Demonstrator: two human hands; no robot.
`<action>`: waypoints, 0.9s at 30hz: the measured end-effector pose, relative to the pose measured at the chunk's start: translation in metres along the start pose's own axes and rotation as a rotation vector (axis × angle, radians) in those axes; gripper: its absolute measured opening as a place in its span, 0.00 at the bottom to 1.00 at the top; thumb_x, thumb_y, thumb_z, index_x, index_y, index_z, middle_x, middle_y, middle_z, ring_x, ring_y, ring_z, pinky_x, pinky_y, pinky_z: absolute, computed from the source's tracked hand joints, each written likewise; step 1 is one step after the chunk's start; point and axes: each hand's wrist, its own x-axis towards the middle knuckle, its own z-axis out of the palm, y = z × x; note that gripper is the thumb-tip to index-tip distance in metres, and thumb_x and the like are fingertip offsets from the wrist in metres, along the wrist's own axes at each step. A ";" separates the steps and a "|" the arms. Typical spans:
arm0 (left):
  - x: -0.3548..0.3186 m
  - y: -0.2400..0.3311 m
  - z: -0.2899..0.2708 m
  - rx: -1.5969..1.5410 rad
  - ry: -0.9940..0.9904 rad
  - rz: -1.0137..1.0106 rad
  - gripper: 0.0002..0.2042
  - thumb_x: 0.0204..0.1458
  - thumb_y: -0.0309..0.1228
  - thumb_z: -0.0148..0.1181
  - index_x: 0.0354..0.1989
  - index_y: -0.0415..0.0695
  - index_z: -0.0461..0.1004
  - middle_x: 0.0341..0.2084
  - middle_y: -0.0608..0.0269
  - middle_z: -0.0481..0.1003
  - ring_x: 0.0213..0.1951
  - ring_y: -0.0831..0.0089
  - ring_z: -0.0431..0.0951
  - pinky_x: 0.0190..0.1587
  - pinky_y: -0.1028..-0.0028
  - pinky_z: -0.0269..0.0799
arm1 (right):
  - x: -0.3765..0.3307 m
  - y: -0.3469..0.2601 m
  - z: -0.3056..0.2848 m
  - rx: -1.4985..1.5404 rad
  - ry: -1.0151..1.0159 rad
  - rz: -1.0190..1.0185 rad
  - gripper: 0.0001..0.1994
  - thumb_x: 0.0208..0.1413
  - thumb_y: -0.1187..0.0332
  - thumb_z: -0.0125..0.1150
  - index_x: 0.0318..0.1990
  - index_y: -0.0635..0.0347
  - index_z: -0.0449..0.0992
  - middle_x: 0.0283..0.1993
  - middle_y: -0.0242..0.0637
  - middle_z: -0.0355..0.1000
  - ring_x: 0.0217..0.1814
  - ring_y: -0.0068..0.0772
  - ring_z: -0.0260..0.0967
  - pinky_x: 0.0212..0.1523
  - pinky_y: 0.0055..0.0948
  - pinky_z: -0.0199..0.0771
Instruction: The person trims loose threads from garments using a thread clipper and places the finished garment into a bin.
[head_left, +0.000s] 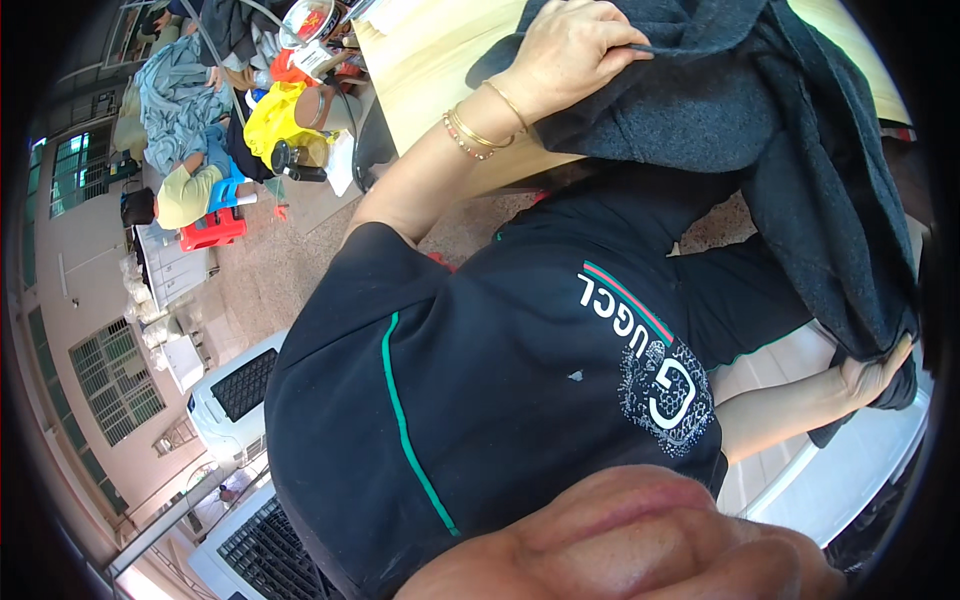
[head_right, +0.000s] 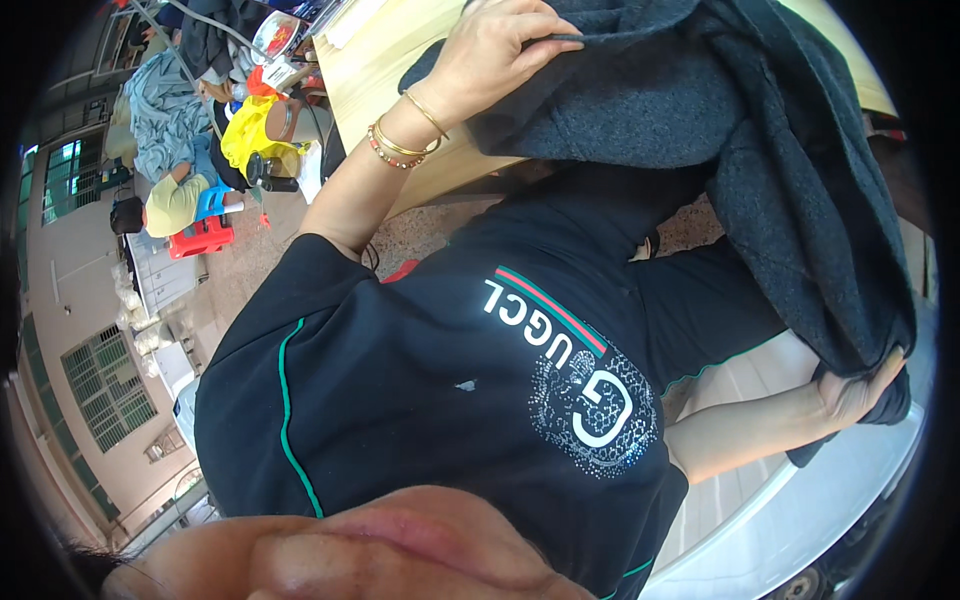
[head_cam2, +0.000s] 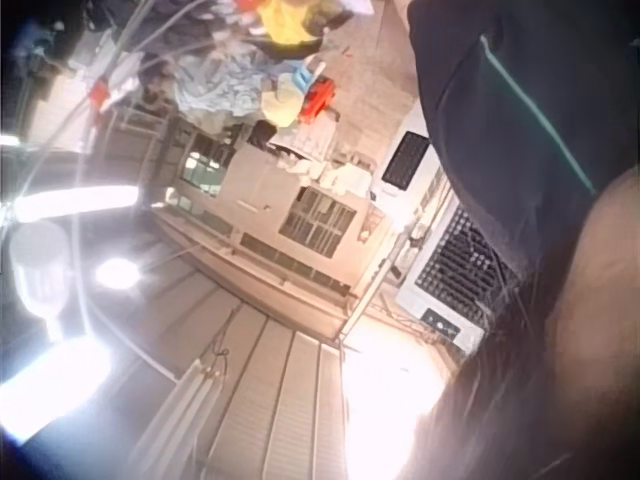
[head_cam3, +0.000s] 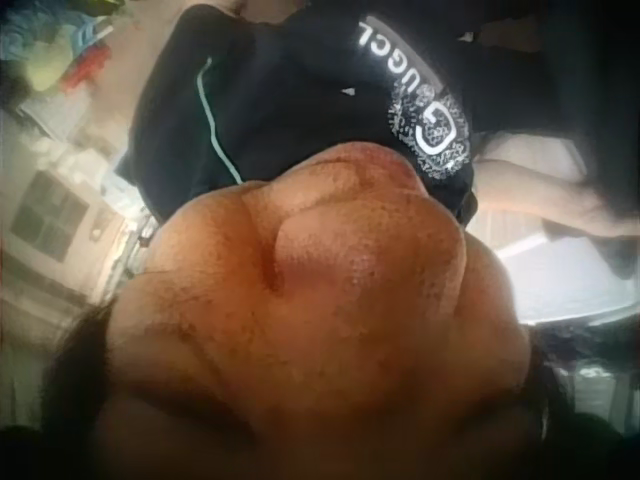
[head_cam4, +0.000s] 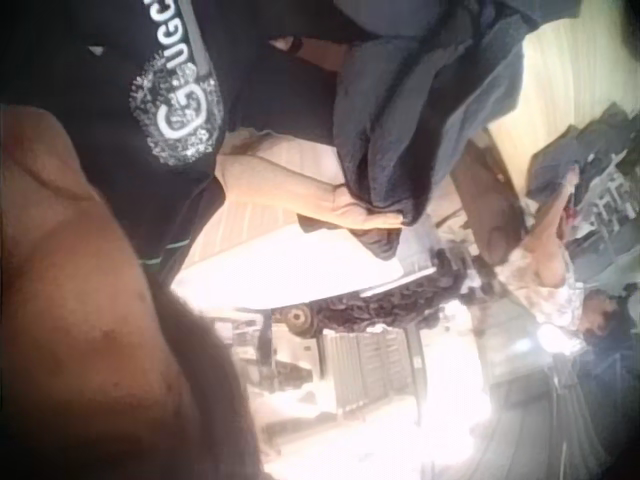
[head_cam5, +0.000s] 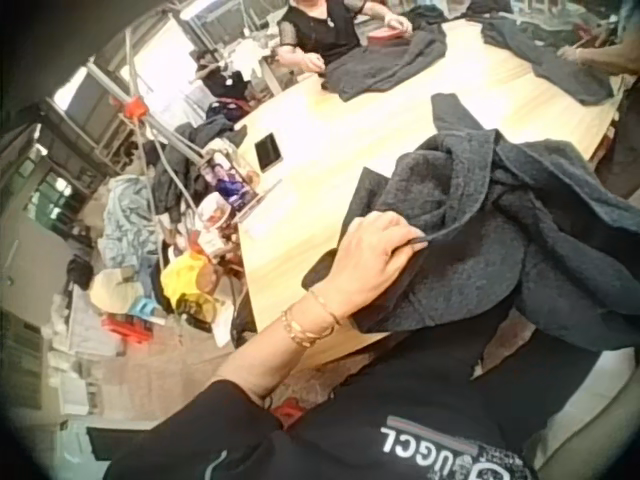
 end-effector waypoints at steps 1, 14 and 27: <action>0.003 -0.004 0.002 -0.061 0.040 0.031 0.07 0.54 0.29 0.61 0.38 0.41 0.78 0.26 0.62 0.74 0.32 0.64 0.74 0.39 0.68 0.70 | -0.004 0.002 0.000 -0.016 0.012 -0.014 0.18 0.59 0.72 0.62 0.53 0.77 0.72 0.61 0.56 0.67 0.62 0.52 0.66 0.69 0.49 0.59; 0.002 -0.003 -0.003 -0.974 -0.032 -0.643 0.11 0.63 0.34 0.56 0.41 0.38 0.77 0.30 0.75 0.73 0.32 0.88 0.68 0.35 0.83 0.66 | -0.033 0.016 0.008 -0.255 0.058 -0.122 0.17 0.61 0.73 0.59 0.55 0.75 0.72 0.56 0.52 0.72 0.57 0.45 0.71 0.64 0.39 0.66; 0.040 0.032 0.018 -1.004 -0.222 -0.373 0.08 0.62 0.29 0.55 0.34 0.37 0.74 0.25 0.79 0.67 0.28 0.89 0.62 0.29 0.84 0.60 | -0.098 0.065 0.154 -1.180 -0.717 -0.522 0.21 0.59 0.74 0.61 0.60 0.59 0.73 0.38 0.36 0.75 0.43 0.25 0.74 0.54 0.22 0.70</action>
